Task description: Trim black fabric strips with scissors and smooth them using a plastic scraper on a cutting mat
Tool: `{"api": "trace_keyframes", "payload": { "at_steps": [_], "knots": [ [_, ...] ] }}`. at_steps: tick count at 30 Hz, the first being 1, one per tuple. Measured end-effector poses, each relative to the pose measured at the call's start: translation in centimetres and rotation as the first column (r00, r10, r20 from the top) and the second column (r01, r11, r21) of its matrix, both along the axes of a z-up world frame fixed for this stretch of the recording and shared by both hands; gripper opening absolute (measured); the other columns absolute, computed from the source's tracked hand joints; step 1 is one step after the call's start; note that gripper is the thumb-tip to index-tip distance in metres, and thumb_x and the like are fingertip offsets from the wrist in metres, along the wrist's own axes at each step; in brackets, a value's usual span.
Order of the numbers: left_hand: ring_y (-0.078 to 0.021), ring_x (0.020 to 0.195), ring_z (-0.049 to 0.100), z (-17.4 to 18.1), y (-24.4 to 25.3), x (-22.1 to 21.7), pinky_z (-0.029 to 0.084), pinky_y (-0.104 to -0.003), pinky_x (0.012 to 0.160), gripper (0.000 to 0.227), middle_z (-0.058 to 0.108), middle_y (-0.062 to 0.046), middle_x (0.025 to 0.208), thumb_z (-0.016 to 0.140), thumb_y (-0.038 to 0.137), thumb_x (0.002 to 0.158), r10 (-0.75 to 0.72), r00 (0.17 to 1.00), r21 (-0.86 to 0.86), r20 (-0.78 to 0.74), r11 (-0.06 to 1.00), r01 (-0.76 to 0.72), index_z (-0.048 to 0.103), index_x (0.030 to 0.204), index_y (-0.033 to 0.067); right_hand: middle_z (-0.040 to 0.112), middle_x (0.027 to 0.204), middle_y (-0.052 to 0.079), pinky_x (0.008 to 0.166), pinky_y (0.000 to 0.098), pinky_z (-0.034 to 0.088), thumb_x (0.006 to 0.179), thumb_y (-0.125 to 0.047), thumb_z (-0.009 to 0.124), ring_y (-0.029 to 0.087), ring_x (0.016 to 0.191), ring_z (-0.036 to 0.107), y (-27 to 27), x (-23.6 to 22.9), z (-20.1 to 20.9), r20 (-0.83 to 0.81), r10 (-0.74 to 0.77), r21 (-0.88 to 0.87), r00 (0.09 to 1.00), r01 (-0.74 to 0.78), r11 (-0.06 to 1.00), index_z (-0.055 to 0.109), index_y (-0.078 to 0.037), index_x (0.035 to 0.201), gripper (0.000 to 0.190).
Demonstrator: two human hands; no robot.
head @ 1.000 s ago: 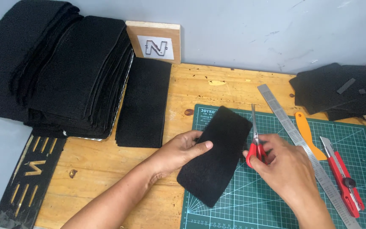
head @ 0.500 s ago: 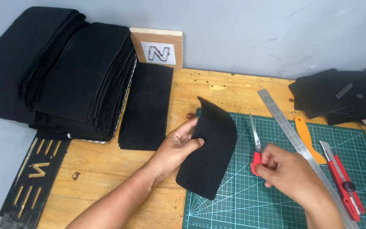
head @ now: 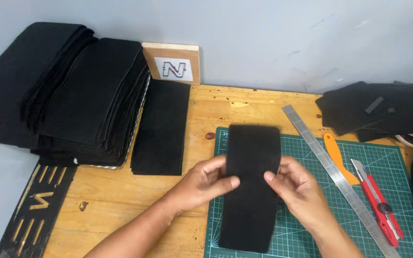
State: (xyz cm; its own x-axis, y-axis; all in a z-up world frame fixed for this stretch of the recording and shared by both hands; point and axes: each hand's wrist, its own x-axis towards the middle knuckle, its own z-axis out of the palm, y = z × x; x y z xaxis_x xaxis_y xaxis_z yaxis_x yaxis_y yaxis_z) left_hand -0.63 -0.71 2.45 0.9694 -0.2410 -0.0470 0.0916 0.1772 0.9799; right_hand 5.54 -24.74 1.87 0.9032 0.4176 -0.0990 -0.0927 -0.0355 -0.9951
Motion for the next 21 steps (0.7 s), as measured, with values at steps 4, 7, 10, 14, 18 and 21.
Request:
{"api": "trace_keyframes", "payload": {
  "at_steps": [4, 7, 10, 14, 18, 21],
  "knots": [
    [-0.0073, 0.071, 0.058, -1.4, 0.1, 1.2, 0.052, -0.023, 0.050, 0.035, 0.067, 0.001, 0.094, 0.065, 0.026, 0.098, 0.208, 0.978, 0.098, -0.012, 0.974, -0.205, 0.070, 0.129, 0.0105, 0.074, 0.097, 0.006, 0.082, 0.0270, 0.054, 0.093, -0.006, 0.070, 0.012, 0.089, 0.067, 0.4, -0.3, -2.3, 0.039, 0.054, -0.055, 0.998, -0.051, 0.997, 0.071, -0.005, 0.121, 0.028],
    [-0.0035, 0.064, 0.051, -3.8, 0.3, 1.9, 0.045, -0.022, 0.044, 0.010, 0.054, 0.004, 0.076, 0.070, 0.018, 0.098, 0.350, 0.937, 0.075, -0.017, 0.934, -0.348, 0.071, 0.105, 0.0107, 0.066, 0.075, 0.003, 0.049, 0.0263, 0.046, 0.091, -0.013, 0.072, 0.010, 0.057, 0.053, 0.8, -0.4, -2.9, 0.056, 0.030, -0.168, 0.998, -0.020, 0.986, 0.073, -0.009, 0.116, 0.025],
    [-0.0068, 0.050, 0.048, -4.3, 0.3, 2.1, 0.042, -0.023, 0.040, 0.013, 0.053, 0.005, 0.073, 0.070, 0.022, 0.098, 0.432, 0.901, 0.089, -0.033, 0.900, -0.427, 0.073, 0.104, 0.0103, 0.063, 0.075, 0.006, 0.044, 0.0295, 0.056, 0.093, -0.009, 0.069, 0.014, 0.053, 0.058, 0.8, -0.3, -3.5, 0.013, 0.077, -0.098, 0.997, -0.075, 0.992, 0.070, -0.004, 0.109, 0.017],
    [-0.0064, 0.047, 0.049, -5.1, 0.4, 2.4, 0.043, -0.023, 0.037, 0.016, 0.057, 0.003, 0.071, 0.073, 0.020, 0.095, 0.481, 0.877, 0.052, -0.023, 0.876, -0.479, 0.072, 0.105, 0.0070, 0.063, 0.075, 0.004, 0.045, 0.0283, 0.054, 0.093, -0.009, 0.070, 0.014, 0.053, 0.058, 0.7, -0.2, -4.0, 0.065, 0.049, -0.137, 0.997, -0.039, 0.990, 0.073, -0.003, 0.099, 0.009],
    [-0.0054, 0.043, 0.047, -5.0, 0.3, 2.3, 0.043, -0.023, 0.037, 0.026, 0.058, 0.003, 0.064, 0.073, 0.026, 0.093, 0.497, 0.865, 0.102, -0.070, 0.866, -0.489, 0.073, 0.110, 0.0051, 0.062, 0.070, 0.003, 0.049, 0.0271, 0.050, 0.094, -0.011, 0.070, 0.016, 0.049, 0.061, 0.4, -0.1, -4.3, 0.072, 0.065, -0.204, 0.995, -0.049, 0.978, 0.071, -0.005, 0.091, 0.007],
    [-0.0070, 0.041, 0.048, -4.0, 0.4, 2.0, 0.043, -0.023, 0.038, 0.024, 0.055, 0.004, 0.059, 0.069, 0.030, 0.097, 0.474, 0.880, 0.161, -0.009, 0.870, -0.467, 0.076, 0.106, 0.0090, 0.062, 0.068, 0.004, 0.049, 0.0275, 0.050, 0.094, -0.011, 0.071, 0.017, 0.047, 0.061, 0.5, -0.2, -4.0, 0.058, 0.046, -0.229, 0.997, -0.032, 0.973, 0.072, -0.004, 0.091, 0.008]
  ]
}}
